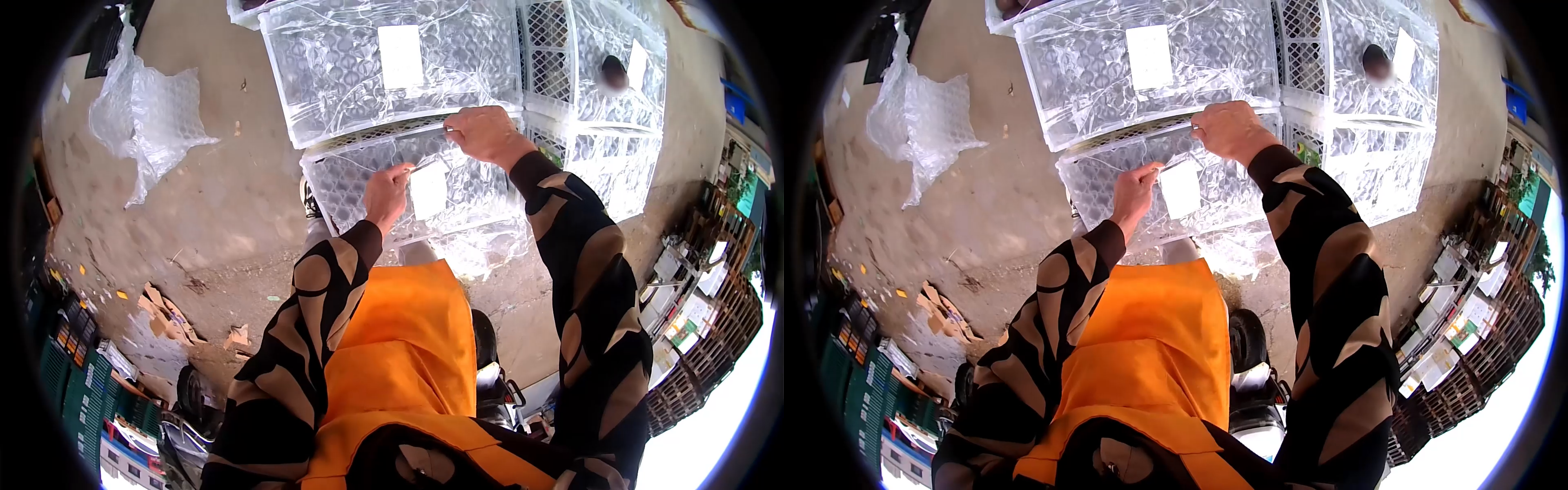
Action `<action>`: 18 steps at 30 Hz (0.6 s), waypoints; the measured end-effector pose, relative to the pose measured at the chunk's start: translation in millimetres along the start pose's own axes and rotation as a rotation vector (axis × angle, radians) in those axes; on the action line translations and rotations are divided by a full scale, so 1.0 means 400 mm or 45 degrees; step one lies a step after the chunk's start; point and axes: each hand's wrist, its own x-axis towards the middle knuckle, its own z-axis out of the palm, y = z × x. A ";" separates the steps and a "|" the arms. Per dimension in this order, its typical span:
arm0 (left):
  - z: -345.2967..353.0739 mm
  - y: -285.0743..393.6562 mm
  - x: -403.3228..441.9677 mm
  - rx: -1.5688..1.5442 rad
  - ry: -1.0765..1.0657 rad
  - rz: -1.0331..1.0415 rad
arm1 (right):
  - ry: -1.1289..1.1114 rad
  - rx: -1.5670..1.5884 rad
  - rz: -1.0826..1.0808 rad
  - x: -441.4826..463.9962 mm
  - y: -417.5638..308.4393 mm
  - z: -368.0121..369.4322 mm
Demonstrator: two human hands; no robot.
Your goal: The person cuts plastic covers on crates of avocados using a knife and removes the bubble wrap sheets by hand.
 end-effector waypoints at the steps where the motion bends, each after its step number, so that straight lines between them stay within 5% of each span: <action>1: -0.001 0.004 -0.002 0.051 0.006 -0.010 | -0.049 -0.032 0.016 0.010 -0.001 -0.015; 8: 0.070 -0.002 -0.031 0.052 0.359 0.211 | -0.183 0.037 -0.059 0.035 0.022 -0.055; 12: 0.085 0.016 -0.046 -0.010 0.421 0.182 | -0.152 0.038 -0.125 0.067 0.041 -0.059; 13: 0.072 0.044 -0.059 -0.001 0.287 -0.057 | -0.166 -0.015 -0.148 0.064 0.040 -0.073; 16: 0.129 0.076 -0.149 0.241 0.148 0.579 | -0.280 -0.239 -0.102 0.020 0.097 -0.113; 18: 0.165 0.085 -0.166 0.114 0.200 0.424 | -0.194 -0.207 -0.071 -0.009 0.120 -0.135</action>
